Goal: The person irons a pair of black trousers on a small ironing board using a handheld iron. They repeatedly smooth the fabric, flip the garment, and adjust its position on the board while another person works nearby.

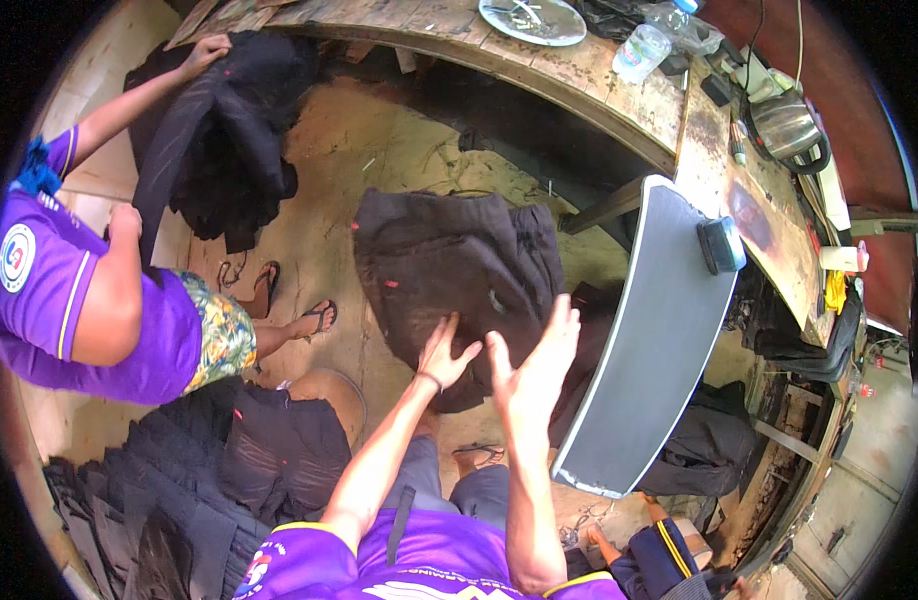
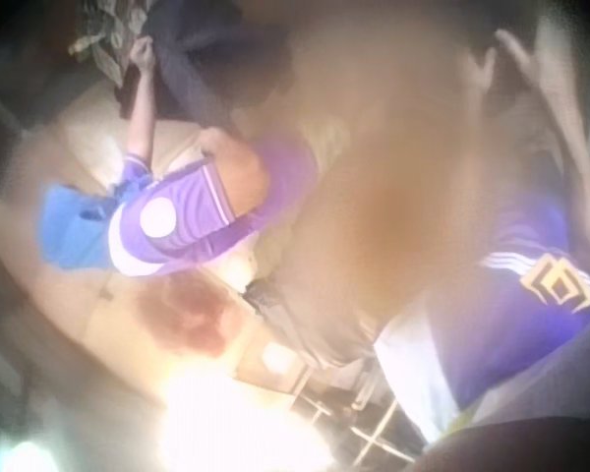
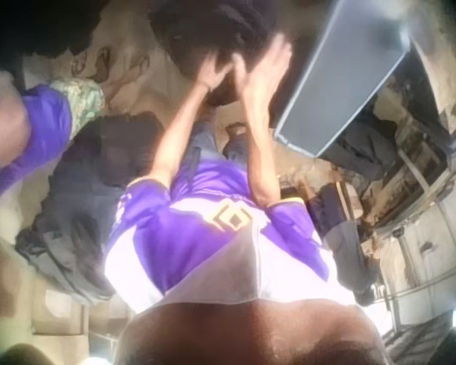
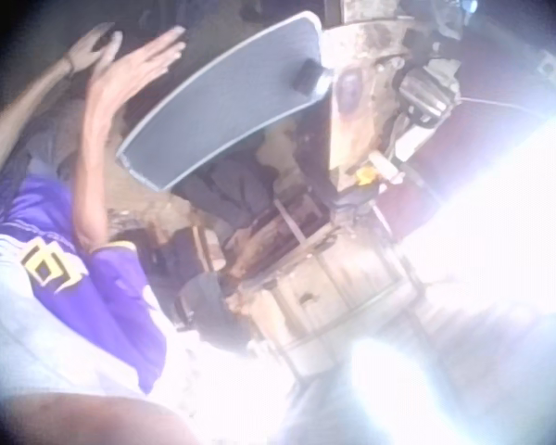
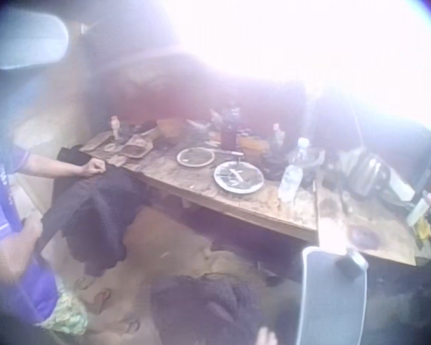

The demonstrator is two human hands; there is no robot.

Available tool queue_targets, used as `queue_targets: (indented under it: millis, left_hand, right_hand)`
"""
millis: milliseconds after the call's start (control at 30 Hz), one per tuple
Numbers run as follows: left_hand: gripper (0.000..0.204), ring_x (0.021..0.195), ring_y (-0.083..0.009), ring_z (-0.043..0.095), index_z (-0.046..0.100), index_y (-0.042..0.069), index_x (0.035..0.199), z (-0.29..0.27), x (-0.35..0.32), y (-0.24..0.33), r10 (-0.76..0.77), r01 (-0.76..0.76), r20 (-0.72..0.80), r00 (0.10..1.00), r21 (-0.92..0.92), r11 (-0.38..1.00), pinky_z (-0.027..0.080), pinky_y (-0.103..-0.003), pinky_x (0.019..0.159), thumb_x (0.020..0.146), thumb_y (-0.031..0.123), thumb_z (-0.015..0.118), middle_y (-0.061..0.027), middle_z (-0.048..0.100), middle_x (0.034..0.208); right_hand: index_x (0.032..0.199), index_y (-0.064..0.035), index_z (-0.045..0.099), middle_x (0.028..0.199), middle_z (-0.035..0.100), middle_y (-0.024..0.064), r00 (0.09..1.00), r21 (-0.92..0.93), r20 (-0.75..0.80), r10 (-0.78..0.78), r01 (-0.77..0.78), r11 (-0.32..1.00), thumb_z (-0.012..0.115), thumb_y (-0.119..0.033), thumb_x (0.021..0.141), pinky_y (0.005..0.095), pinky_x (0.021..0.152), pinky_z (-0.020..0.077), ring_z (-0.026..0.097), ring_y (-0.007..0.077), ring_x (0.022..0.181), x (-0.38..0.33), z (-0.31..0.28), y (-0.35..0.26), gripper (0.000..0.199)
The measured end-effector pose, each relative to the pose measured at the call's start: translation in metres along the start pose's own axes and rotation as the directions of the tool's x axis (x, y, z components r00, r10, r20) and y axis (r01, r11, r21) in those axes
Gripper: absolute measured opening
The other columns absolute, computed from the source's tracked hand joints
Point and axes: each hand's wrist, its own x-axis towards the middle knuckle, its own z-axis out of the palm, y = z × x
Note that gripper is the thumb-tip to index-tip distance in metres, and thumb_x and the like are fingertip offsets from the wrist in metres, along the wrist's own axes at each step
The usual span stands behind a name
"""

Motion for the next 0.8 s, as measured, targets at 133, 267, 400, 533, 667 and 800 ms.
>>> queue_targets:
  millis: [133, 267, 400, 533, 667, 800]
  left_hand:
    - [0.097, 0.166, -0.0421, 0.015, 0.037, 0.019, 0.169, 0.003, 0.096, -0.002, -0.322, 0.172, 0.121, 0.939, 0.647, 0.743, 0.016, -0.078, 0.126, 0.089, 0.052, 0.081, -0.0173, 0.006, 0.183]
    - [0.107, 0.167, -0.0343, 0.018, 0.025, 0.015, 0.172, 0.001, 0.167, 0.004, -0.07, 0.019, 0.047, 0.996, 0.68, 0.733, 0.02, -0.077, 0.126, 0.089, 0.046, 0.084, -0.0119, 0.011, 0.183]
    - [0.113, 0.161, -0.0319, 0.03, 0.023, 0.013, 0.172, 0.002, 0.226, 0.011, -0.139, 0.118, -0.038, 0.99, 0.765, 0.633, 0.02, -0.076, 0.126, 0.085, 0.046, 0.087, -0.0128, 0.029, 0.175]
    - [0.052, 0.123, -0.0305, 0.067, 0.062, 0.011, 0.129, 0.023, 0.228, 0.01, 0.266, -0.131, 0.008, 0.964, 0.884, 0.449, 0.043, -0.063, 0.111, 0.088, 0.032, 0.085, -0.0104, 0.075, 0.115]
    - [0.023, 0.069, -0.0382, 0.077, 0.061, 0.01, 0.105, 0.066, 0.108, 0.021, 0.209, -0.412, 0.363, 0.908, 0.68, 0.606, 0.061, -0.055, 0.061, 0.101, 0.033, 0.064, -0.0174, 0.074, 0.075]
    - [0.033, 0.084, -0.0356, 0.078, 0.069, 0.024, 0.112, 0.084, -0.087, 0.057, -0.061, -0.651, 0.854, 0.517, 0.439, 0.619, 0.062, -0.055, 0.071, 0.104, 0.055, 0.059, -0.0105, 0.077, 0.083]
  right_hand:
    - [0.165, -0.0077, 0.04, 0.17, 0.027, 0.0339, 0.978, 0.119, 0.207, -0.022, -0.003, 0.993, 0.088, -0.028, 0.089, 0.0564, 0.127, 0.0331, 0.031, 0.0522, 0.157, -0.02, 0.007, -0.002, 0.092]
    - [0.162, -0.0073, 0.045, 0.169, 0.027, 0.0343, 0.949, 0.104, 0.312, 0.045, -0.082, 0.991, 0.088, -0.024, 0.09, 0.0589, 0.124, 0.0382, 0.035, 0.0533, 0.154, -0.052, -0.023, 0.021, 0.085]
    - [0.154, -0.0074, 0.052, 0.165, 0.034, 0.0312, 0.974, 0.119, 0.158, 0.161, -0.181, 0.976, 0.089, -0.014, 0.088, 0.0542, 0.117, 0.0479, 0.049, 0.0482, 0.146, -0.063, -0.061, 0.048, 0.077]
    - [0.147, -0.0047, 0.059, 0.162, 0.04, 0.0276, 0.986, 0.244, 0.144, 0.085, -0.119, 0.962, 0.087, -0.008, 0.088, 0.0498, 0.113, 0.0534, 0.06, 0.0414, 0.137, -0.063, -0.086, 0.066, 0.066]
    - [0.133, -0.0015, 0.069, 0.146, 0.061, 0.0218, 0.998, 0.19, 0.008, 0.058, -0.058, 0.98, 0.086, -0.006, 0.087, 0.044, 0.102, 0.0589, 0.068, 0.0355, 0.125, -0.08, -0.117, 0.089, 0.049]
    - [0.131, -0.0026, 0.071, 0.135, 0.071, 0.0162, 0.985, 0.224, 0.149, -0.087, 0.052, 0.973, 0.08, -0.002, 0.085, 0.0416, 0.09, 0.0633, 0.076, 0.0301, 0.106, -0.132, -0.161, 0.124, 0.047]
